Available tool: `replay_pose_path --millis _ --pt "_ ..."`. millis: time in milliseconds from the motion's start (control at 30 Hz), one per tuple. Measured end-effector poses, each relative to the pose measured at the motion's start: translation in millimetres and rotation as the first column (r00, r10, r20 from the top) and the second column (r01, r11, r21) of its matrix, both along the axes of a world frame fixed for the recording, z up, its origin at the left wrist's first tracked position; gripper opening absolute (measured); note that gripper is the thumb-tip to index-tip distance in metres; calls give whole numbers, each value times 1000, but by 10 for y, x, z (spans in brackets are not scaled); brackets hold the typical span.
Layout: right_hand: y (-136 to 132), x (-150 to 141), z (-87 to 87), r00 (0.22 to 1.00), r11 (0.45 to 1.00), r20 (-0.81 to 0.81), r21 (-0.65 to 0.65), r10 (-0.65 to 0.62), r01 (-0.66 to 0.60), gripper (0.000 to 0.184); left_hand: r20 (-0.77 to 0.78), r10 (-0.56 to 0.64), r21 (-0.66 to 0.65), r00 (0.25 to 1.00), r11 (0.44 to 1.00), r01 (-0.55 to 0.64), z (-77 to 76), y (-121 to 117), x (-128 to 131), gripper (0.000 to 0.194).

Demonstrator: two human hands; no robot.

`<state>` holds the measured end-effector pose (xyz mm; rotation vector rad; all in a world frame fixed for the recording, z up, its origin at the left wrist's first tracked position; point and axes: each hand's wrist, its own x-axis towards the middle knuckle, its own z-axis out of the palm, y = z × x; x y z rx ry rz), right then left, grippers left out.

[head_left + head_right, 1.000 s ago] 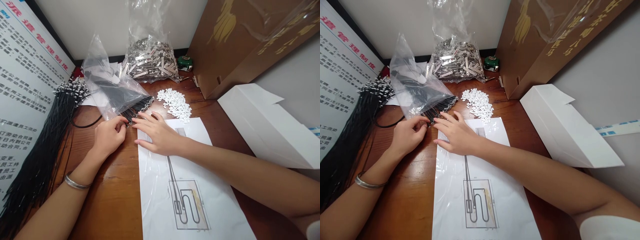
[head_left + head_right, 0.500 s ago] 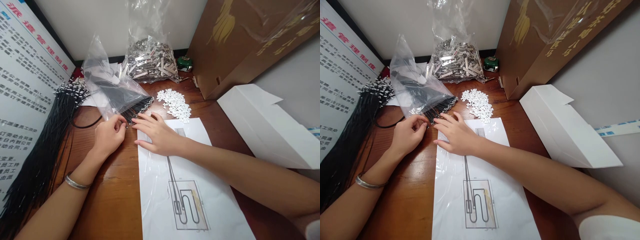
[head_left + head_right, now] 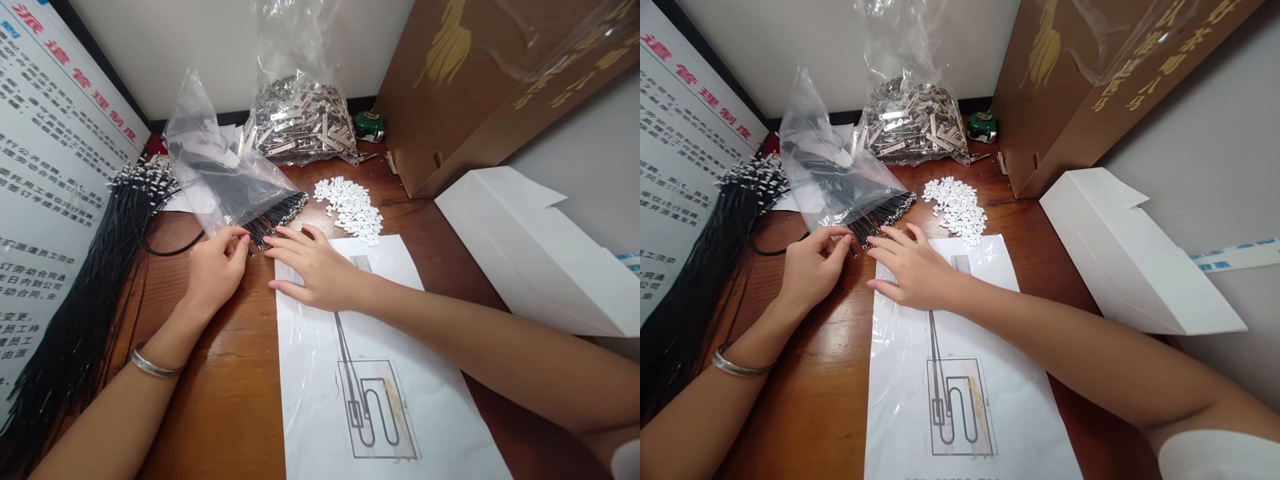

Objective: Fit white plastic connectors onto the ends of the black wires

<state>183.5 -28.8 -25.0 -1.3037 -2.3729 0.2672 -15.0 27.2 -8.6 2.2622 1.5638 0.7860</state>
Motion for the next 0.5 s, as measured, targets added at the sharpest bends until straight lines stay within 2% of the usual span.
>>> replay_pose_path --millis 133,333,500 --pt "0 0 0 1000 1000 3 0 7 -7 46 63 -22 14 998 1000 21 13 -15 13 22" --pt "6 0 -13 1000 1000 5 -6 3 -3 47 290 -59 15 955 998 57 3 -62 27 22" --pt "8 -2 -6 1000 1000 12 -16 9 -9 47 314 -94 63 945 995 78 -29 -57 16 20"
